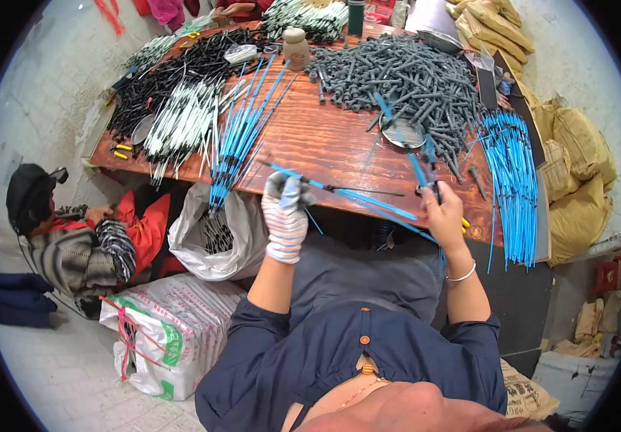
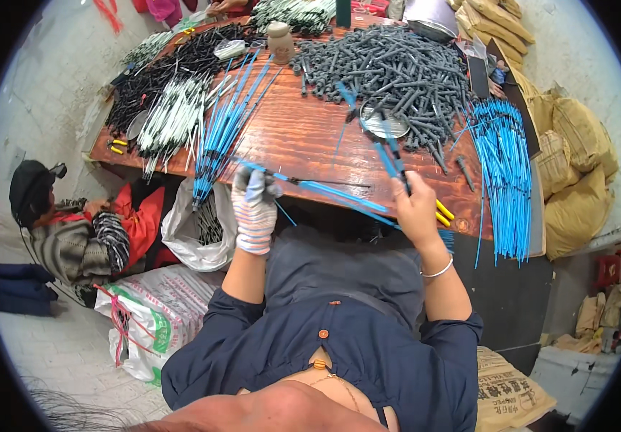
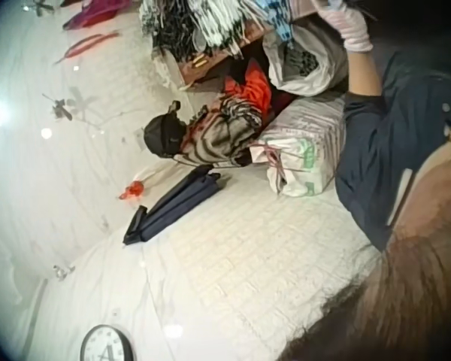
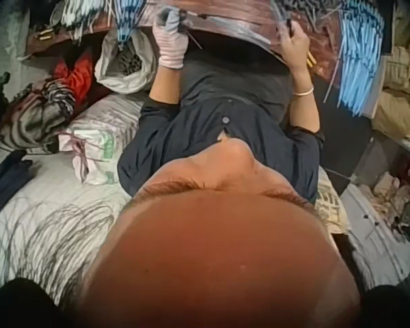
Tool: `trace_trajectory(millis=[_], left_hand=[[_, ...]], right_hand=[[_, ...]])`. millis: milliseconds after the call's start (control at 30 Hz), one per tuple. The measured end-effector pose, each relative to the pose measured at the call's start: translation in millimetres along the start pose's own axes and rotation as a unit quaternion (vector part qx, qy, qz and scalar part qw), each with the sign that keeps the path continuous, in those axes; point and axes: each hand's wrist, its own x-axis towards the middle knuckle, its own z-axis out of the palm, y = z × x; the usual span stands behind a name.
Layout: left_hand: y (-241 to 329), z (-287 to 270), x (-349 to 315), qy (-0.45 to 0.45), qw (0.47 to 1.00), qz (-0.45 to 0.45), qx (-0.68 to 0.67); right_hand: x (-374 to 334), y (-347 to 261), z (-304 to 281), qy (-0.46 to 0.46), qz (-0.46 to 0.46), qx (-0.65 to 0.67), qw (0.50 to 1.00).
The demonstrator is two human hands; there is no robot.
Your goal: Assembling blue plastic umbrella ribs into a central hub component using hands and pliers.
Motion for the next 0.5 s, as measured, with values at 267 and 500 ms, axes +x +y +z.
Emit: trace_trajectory(millis=[267,500], left_hand=[[21.2,-34.8,47.1,-0.183,0.97,-0.129,-0.1],[20.3,1.4,45.8,-0.177,0.971,-0.163,-0.018]], right_hand=[[31.4,-14.6,-42.1,-0.077,0.049,0.064,0.994],[35.3,-32.6,8.8,-0.333,0.132,0.196,0.913]])
